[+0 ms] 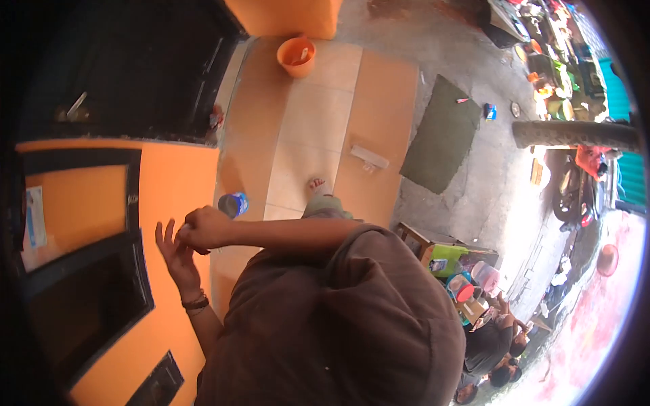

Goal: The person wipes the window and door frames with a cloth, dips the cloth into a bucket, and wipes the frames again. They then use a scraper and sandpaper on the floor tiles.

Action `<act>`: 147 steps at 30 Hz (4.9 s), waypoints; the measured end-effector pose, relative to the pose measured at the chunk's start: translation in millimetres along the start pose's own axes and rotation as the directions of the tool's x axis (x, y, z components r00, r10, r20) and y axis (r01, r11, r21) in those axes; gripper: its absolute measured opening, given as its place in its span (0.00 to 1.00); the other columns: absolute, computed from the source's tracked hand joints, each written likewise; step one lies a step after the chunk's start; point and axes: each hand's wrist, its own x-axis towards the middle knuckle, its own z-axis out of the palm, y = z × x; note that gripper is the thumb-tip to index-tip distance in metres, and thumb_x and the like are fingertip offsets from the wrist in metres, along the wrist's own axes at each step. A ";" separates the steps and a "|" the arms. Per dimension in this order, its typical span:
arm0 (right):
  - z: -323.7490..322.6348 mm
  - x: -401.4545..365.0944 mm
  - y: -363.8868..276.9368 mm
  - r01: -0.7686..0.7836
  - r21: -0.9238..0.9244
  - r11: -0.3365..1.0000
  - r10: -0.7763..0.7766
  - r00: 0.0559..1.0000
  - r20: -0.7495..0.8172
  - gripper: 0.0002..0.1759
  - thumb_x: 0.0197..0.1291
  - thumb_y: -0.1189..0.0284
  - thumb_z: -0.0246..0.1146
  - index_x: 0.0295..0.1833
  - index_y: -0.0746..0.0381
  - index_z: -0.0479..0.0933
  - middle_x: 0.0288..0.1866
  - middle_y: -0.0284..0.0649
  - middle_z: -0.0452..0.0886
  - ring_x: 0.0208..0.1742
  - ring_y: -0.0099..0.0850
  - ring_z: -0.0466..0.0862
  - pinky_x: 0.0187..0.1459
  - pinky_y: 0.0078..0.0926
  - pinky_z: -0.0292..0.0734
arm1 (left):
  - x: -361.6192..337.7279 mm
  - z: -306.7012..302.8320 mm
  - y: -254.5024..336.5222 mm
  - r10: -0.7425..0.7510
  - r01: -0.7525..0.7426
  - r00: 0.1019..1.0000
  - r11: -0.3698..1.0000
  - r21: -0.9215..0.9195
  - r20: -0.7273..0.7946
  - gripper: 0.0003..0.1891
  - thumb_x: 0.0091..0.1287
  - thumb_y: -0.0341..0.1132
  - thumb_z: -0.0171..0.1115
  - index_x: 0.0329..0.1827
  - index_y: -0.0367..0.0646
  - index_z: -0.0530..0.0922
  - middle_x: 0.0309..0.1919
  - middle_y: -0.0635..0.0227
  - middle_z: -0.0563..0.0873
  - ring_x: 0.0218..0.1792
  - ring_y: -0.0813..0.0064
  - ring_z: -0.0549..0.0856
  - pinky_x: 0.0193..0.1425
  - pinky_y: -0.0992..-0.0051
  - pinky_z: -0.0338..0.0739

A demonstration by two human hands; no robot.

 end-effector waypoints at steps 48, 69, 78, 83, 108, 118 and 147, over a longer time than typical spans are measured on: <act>199.8 317.1 509.7 -0.544 -0.094 0.834 0.454 0.773 -0.442 0.20 0.61 0.68 0.54 0.57 0.62 0.73 0.54 0.52 0.77 0.53 0.50 0.77 0.52 0.33 0.73 | 182.9 -278.3 -584.7 -0.804 0.840 0.539 0.492 0.229 -0.252 0.11 0.63 0.33 0.60 0.40 0.32 0.75 0.31 0.63 0.82 0.32 0.77 0.82 0.33 0.78 0.79; 234.1 363.5 584.9 -0.445 0.689 0.572 0.804 0.472 -0.363 0.20 0.65 0.70 0.56 0.57 0.71 0.71 0.48 0.46 0.79 0.48 0.31 0.79 0.48 0.26 0.75 | 218.6 -312.8 -753.7 -0.698 0.094 0.692 0.344 0.934 0.187 0.15 0.62 0.36 0.50 0.48 0.41 0.75 0.36 0.47 0.83 0.40 0.49 0.82 0.43 0.57 0.77; 252.7 405.1 650.8 -0.502 0.739 0.449 0.871 0.430 -0.237 0.29 0.62 0.55 0.54 0.58 0.68 0.71 0.51 0.47 0.77 0.52 0.34 0.75 0.52 0.28 0.68 | 216.7 -296.6 -678.6 -0.907 0.933 0.343 0.359 -0.024 -0.246 0.25 0.67 0.50 0.52 0.42 0.31 0.78 0.32 0.57 0.84 0.29 0.68 0.81 0.35 0.70 0.75; 251.1 404.5 651.4 -0.586 0.499 0.639 0.770 0.490 -0.410 0.26 0.62 0.56 0.51 0.53 0.67 0.74 0.49 0.56 0.78 0.53 0.46 0.75 0.54 0.34 0.68 | 215.5 -294.2 -710.6 -0.923 0.908 0.286 0.347 -0.234 -0.259 0.23 0.65 0.49 0.55 0.43 0.33 0.79 0.36 0.61 0.82 0.37 0.70 0.79 0.42 0.72 0.74; 252.5 411.1 691.8 -0.777 -0.257 0.574 0.651 0.624 -0.431 0.16 0.60 0.63 0.51 0.46 0.60 0.77 0.41 0.55 0.80 0.44 0.50 0.81 0.46 0.43 0.76 | 209.8 -294.2 -725.7 -0.963 0.805 0.233 0.270 -0.528 -0.137 0.19 0.66 0.43 0.51 0.49 0.36 0.75 0.46 0.60 0.80 0.47 0.68 0.79 0.51 0.71 0.73; 238.7 421.3 665.4 -0.767 -0.193 0.611 0.661 0.630 -0.408 0.21 0.61 0.56 0.50 0.52 0.57 0.77 0.47 0.52 0.80 0.46 0.49 0.81 0.48 0.39 0.75 | 217.1 -294.5 -733.4 -0.947 0.739 0.318 0.218 -0.638 0.044 0.24 0.69 0.49 0.38 0.57 0.43 0.69 0.53 0.59 0.76 0.54 0.64 0.75 0.59 0.66 0.69; 240.0 403.3 643.8 -0.803 0.310 0.509 0.853 0.422 -0.307 0.19 0.56 0.61 0.62 0.45 0.66 0.78 0.39 0.51 0.81 0.37 0.39 0.83 0.41 0.35 0.76 | 218.8 -307.3 -710.0 -0.992 0.741 0.090 0.010 -0.671 0.085 0.28 0.66 0.58 0.42 0.54 0.43 0.71 0.42 0.60 0.80 0.42 0.65 0.80 0.51 0.67 0.75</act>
